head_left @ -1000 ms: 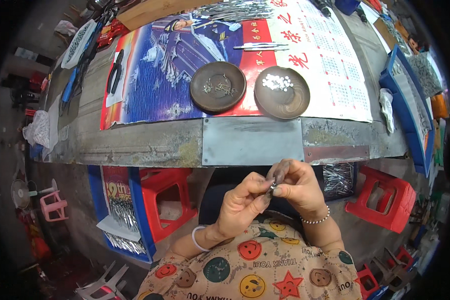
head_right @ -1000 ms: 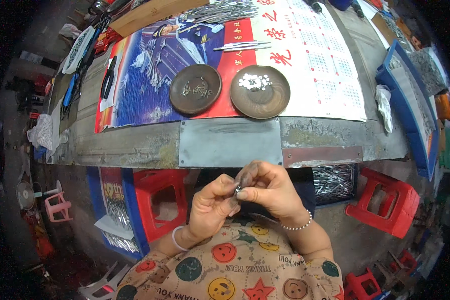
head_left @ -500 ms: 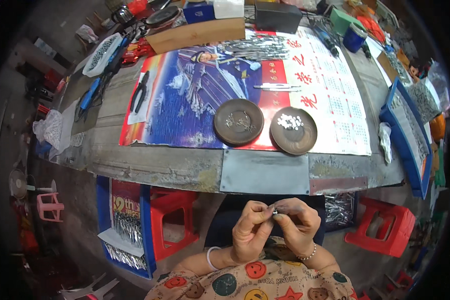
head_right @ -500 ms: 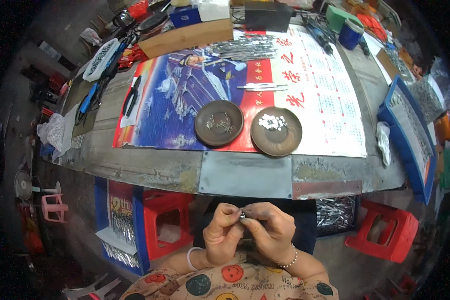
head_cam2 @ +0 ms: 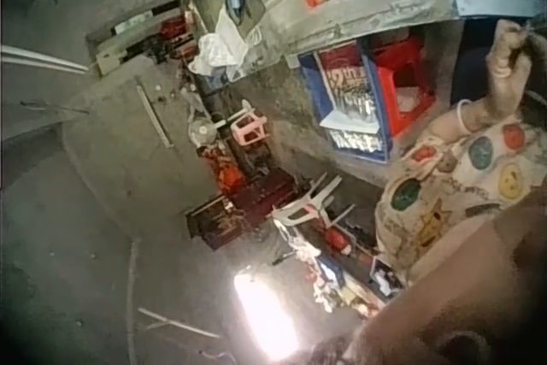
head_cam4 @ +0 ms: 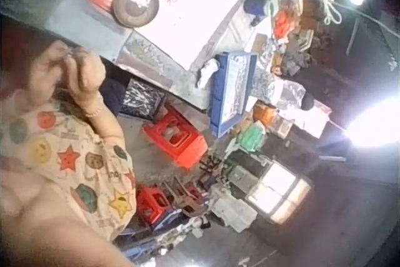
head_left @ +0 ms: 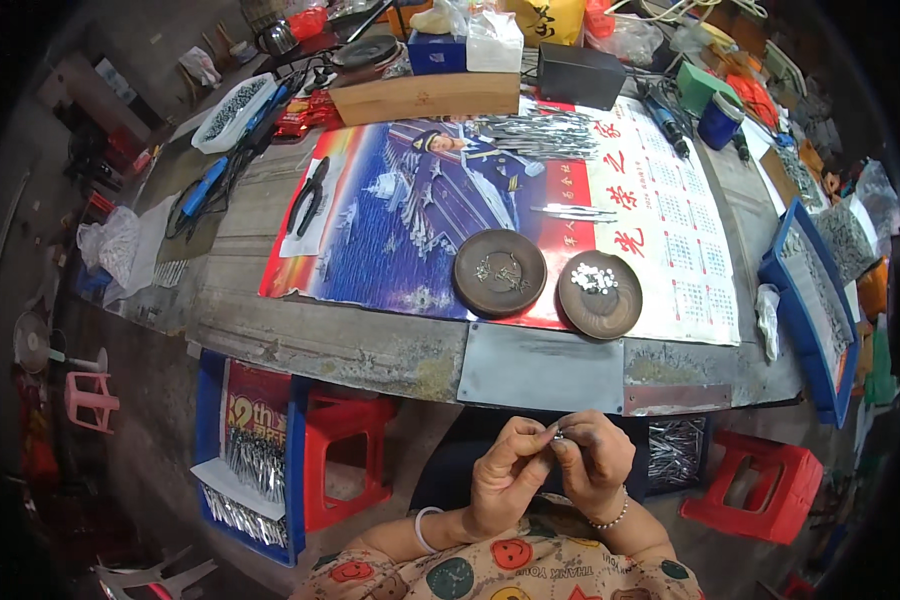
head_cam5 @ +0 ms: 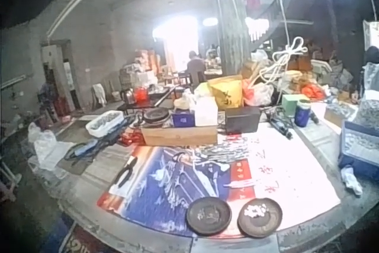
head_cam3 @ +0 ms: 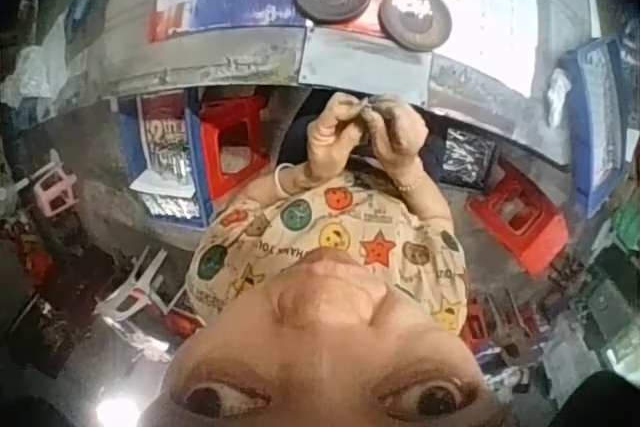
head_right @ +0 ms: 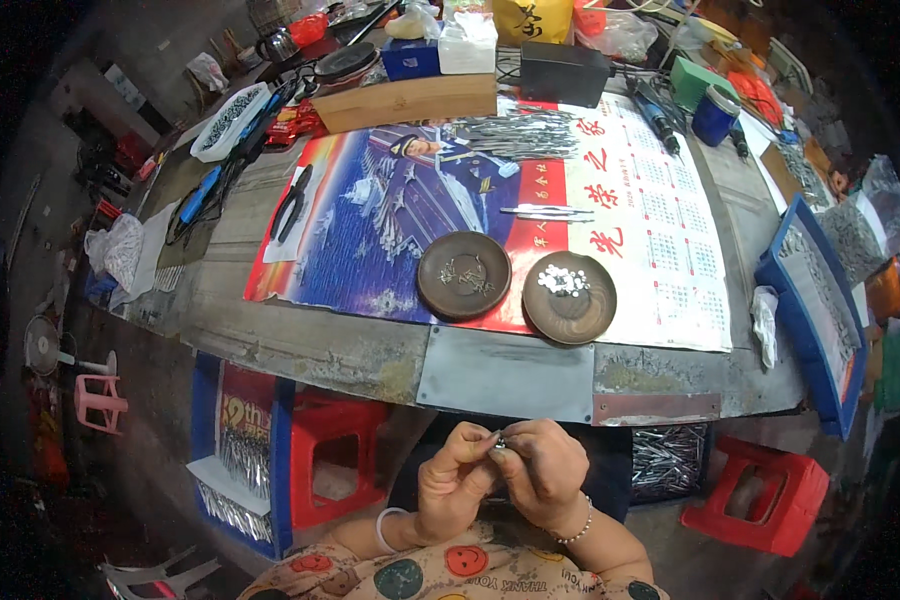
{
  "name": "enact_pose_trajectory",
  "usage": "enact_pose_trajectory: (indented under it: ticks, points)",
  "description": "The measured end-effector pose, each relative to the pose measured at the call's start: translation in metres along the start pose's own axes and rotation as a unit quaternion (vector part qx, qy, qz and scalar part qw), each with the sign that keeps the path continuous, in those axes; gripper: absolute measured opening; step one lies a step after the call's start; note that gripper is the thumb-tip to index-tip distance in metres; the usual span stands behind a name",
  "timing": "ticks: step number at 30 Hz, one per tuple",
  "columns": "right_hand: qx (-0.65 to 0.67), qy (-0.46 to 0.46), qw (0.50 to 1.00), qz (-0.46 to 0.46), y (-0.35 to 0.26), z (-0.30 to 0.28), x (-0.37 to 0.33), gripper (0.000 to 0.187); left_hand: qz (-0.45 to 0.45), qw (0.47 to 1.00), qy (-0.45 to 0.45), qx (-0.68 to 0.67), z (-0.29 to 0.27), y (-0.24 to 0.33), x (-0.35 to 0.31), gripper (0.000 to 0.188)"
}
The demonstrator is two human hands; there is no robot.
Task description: Assemble small metal hardware components by hand at a workbench.
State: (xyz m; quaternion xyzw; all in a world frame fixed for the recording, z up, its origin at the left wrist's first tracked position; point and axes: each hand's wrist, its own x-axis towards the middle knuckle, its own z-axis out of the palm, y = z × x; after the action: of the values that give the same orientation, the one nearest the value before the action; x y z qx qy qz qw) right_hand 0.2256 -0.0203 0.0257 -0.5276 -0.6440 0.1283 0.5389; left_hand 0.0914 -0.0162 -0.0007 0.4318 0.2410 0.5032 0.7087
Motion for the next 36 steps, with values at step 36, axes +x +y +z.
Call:
enact_pose_trajectory:
  ticks: [36]
  points:
    - [0.075, 0.083, 0.993, -0.037, 0.018, -0.017, -0.003, 0.051, -0.113, 0.992, -0.048, -0.017, 0.002, 0.002, -0.006, 0.032]
